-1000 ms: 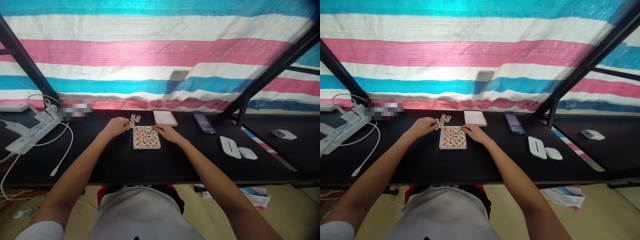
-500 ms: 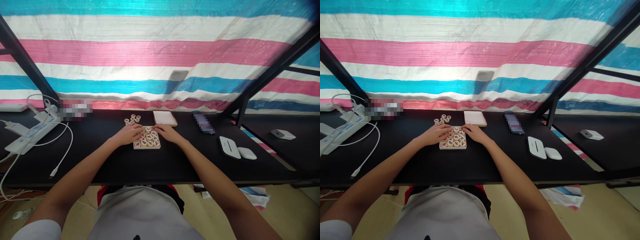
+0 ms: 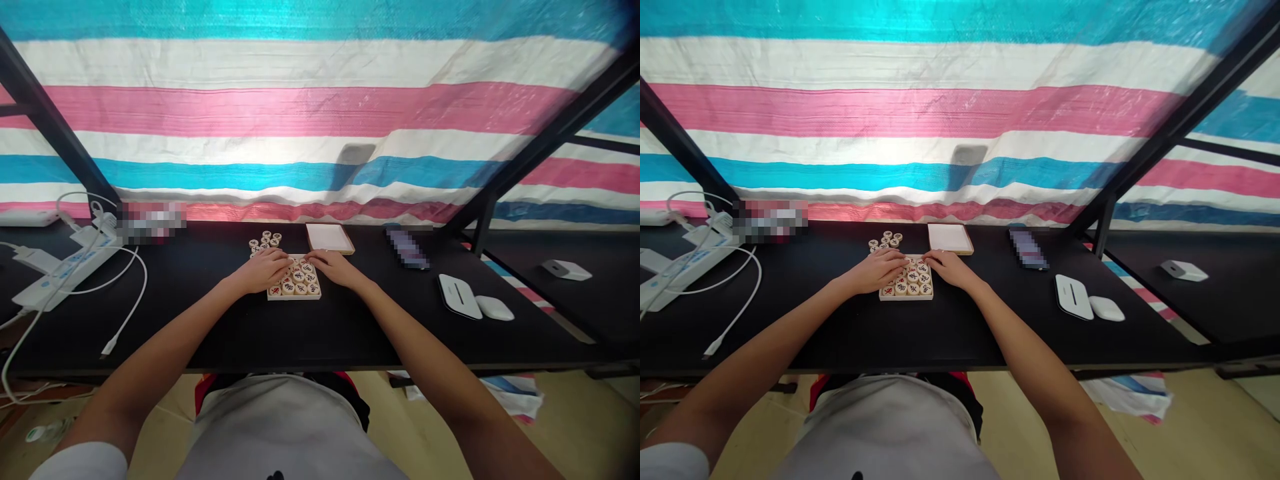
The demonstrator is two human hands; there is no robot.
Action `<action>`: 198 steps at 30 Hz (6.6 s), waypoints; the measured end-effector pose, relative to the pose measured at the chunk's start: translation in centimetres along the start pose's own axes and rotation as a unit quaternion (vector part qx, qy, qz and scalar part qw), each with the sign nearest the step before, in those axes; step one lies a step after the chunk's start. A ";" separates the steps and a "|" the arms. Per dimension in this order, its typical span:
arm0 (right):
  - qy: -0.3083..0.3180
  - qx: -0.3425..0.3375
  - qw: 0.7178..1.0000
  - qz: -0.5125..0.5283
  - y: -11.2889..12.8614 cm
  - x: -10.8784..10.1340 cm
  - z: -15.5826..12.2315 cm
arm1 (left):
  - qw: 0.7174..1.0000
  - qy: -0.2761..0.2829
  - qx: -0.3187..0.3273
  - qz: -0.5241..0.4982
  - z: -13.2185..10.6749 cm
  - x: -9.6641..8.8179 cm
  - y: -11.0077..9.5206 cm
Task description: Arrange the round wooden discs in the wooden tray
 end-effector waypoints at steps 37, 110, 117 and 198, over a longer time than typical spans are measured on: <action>0.002 0.001 1.000 0.010 0.3 -0.1 -0.1 | 0.954 0.121 -0.263 0.075 -1.3 -3.8 6.9; 0.004 0.005 1.000 0.009 0.0 -0.1 -0.2 | 0.960 -0.010 -0.271 0.077 -0.7 -3.8 3.6; 0.003 0.000 1.000 0.016 -0.1 0.0 -0.1 | 0.947 0.135 -0.282 0.070 -0.9 -3.9 4.1; 0.008 0.001 1.000 0.008 0.6 -0.4 -0.1 | 0.953 0.174 -0.245 0.022 -1.4 -4.5 3.1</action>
Point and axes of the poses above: each hand's wrist, its own z-axis towards the middle knuckle, its own x-axis out of the palm, y = z × x, the point moved 1 cm from there along z, towards the middle knuckle, and after that the axes turned 13 degrees about -x, right-handed, at the moved point
